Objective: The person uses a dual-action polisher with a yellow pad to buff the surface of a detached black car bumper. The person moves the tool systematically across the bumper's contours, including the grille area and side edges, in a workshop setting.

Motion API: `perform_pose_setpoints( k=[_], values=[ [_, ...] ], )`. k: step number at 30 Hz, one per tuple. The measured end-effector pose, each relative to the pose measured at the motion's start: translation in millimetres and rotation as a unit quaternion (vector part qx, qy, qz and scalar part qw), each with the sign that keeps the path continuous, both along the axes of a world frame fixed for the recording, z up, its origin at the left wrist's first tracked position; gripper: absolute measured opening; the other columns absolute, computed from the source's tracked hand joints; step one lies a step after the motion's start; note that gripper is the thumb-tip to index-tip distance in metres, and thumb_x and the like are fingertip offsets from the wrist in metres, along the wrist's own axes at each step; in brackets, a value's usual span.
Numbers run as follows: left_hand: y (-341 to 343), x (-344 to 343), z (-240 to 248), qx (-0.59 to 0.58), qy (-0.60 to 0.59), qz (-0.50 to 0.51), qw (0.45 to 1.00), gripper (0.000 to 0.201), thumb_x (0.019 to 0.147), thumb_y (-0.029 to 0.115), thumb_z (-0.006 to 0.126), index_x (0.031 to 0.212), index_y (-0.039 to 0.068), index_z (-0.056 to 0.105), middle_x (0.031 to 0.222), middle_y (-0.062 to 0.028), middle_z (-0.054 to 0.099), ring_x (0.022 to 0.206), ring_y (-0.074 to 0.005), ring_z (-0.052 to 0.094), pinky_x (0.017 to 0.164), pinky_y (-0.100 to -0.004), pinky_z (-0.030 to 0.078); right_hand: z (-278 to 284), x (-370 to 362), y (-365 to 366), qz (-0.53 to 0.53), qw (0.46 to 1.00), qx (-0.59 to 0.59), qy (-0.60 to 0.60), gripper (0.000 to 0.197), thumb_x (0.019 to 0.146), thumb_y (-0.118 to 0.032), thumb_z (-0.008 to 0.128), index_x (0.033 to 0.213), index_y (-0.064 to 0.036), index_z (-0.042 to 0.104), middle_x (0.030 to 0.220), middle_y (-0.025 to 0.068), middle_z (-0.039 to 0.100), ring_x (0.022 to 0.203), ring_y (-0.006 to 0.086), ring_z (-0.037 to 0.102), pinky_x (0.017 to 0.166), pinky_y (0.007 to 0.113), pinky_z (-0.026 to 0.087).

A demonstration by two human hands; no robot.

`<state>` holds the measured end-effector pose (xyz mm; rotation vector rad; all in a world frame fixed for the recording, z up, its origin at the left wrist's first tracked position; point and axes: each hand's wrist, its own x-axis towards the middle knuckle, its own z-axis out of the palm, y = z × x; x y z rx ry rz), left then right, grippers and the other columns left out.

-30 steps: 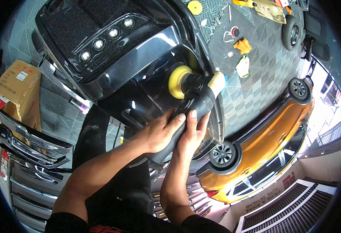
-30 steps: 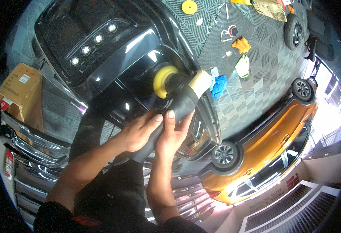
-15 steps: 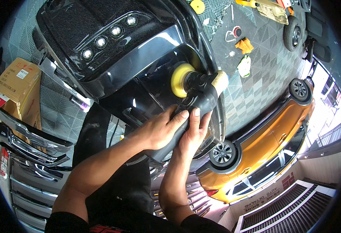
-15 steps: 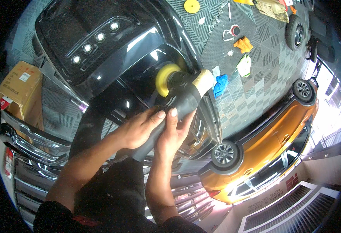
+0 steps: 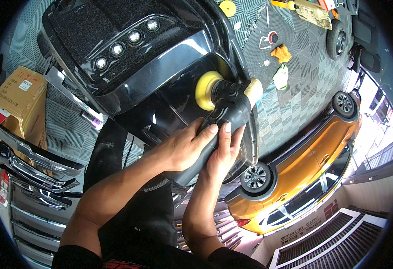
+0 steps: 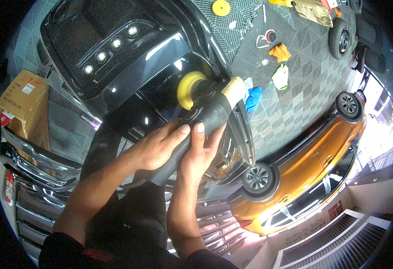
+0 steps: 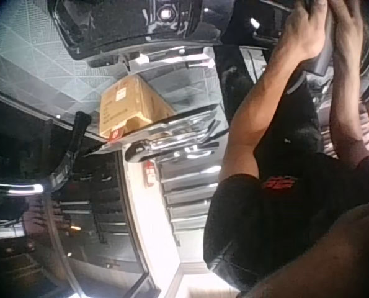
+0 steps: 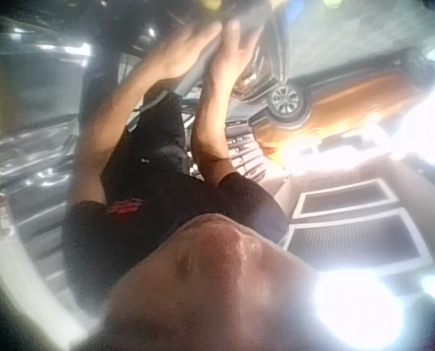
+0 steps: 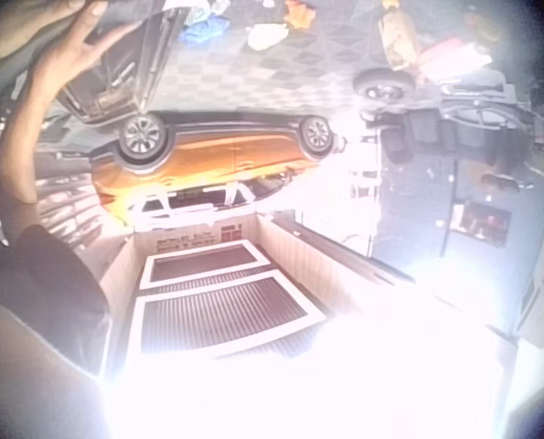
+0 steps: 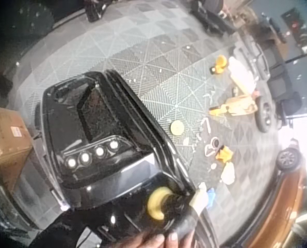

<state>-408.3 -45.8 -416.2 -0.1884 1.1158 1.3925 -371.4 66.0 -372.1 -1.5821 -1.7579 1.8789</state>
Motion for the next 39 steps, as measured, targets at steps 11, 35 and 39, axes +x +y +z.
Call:
perform_pose_setpoints(
  k=[11,35,39],
  values=[
    [1.2,-3.8,-1.0,-0.001,0.010,-0.016,1.000,0.073,0.116,0.060,0.037,0.150,-0.001,0.055,0.143,-0.0274,0.066,0.136,-0.0399,0.063,0.113,-0.0457,0.047,-1.4,1.0,-2.4,-0.014,1.000,0.015,0.003,0.070,0.108,-0.013,0.069,0.167,0.0013,0.034,0.149,0.0156,0.058,0.130,0.0215,0.059,0.113,0.036,0.046],
    [-8.3,-2.2,-3.6,0.020,0.044,0.009,0.999,0.074,0.113,0.066,0.038,0.145,0.002,0.056,0.131,-0.0321,0.070,0.128,-0.0507,0.065,0.104,-0.0530,0.052,-5.5,6.6,-13.2,-0.019,0.999,0.016,0.036,0.072,0.109,-0.011,0.067,0.169,0.0005,0.029,0.149,0.0153,0.058,0.128,0.0223,0.060,0.113,0.037,0.046],
    [-9.7,2.8,-1.5,0.016,0.050,0.016,0.998,0.074,0.113,0.066,0.038,0.146,0.002,0.056,0.132,-0.0322,0.069,0.128,-0.0513,0.064,0.104,-0.0535,0.052,-2.5,8.0,-17.3,-0.023,0.999,0.017,0.034,0.074,0.109,-0.011,0.067,0.170,-0.0001,0.027,0.149,0.0156,0.058,0.129,0.0222,0.060,0.112,0.037,0.046]
  ],
)
